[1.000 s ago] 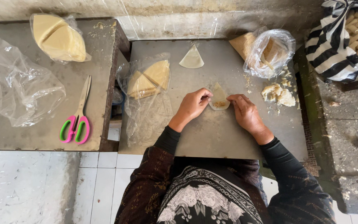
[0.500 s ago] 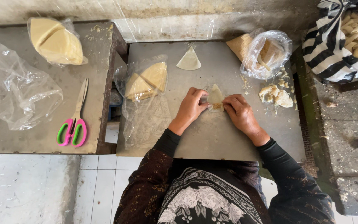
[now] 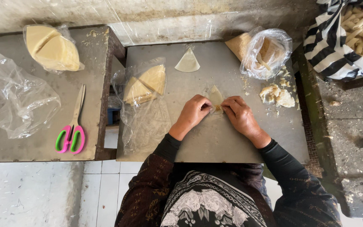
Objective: The person places a small amount of filling onto a thin triangular sheet using a spoon, then folds the sides and rolls the sheet around the filling by hand.
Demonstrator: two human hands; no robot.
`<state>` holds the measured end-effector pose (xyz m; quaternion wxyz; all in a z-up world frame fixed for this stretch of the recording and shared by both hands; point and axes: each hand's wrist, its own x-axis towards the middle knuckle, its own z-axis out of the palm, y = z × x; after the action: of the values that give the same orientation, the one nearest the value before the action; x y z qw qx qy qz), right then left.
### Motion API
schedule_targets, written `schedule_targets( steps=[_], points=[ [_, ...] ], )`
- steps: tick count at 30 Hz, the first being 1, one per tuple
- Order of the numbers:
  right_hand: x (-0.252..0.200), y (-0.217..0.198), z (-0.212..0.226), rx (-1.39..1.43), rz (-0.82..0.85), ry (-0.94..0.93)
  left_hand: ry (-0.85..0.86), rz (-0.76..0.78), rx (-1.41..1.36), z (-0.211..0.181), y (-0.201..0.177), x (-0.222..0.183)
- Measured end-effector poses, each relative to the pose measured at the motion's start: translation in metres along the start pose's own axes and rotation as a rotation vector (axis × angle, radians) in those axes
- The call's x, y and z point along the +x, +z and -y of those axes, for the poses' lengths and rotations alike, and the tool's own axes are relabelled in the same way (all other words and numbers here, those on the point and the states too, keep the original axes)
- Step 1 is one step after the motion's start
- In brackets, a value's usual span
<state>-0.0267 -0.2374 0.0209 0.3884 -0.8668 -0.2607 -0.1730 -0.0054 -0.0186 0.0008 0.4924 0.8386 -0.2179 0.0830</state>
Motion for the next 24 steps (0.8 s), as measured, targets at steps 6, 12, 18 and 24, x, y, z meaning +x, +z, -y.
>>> schedule_targets(
  steps=[6,12,18,24],
  points=[
    [0.001,0.001,0.001,0.008,0.011,-0.008,-0.011,-0.009,0.004,-0.001,0.005,-0.003],
    [-0.002,0.007,-0.004,-0.024,0.06,-0.017,0.074,-0.042,0.07,0.006,0.01,-0.004],
    [0.003,0.002,0.001,-0.149,0.108,-0.148,0.132,-0.01,0.149,0.01,0.011,-0.004],
    [0.02,-0.019,0.01,-0.221,0.243,-0.29,0.139,0.065,0.156,0.002,0.004,-0.003]
  ],
)
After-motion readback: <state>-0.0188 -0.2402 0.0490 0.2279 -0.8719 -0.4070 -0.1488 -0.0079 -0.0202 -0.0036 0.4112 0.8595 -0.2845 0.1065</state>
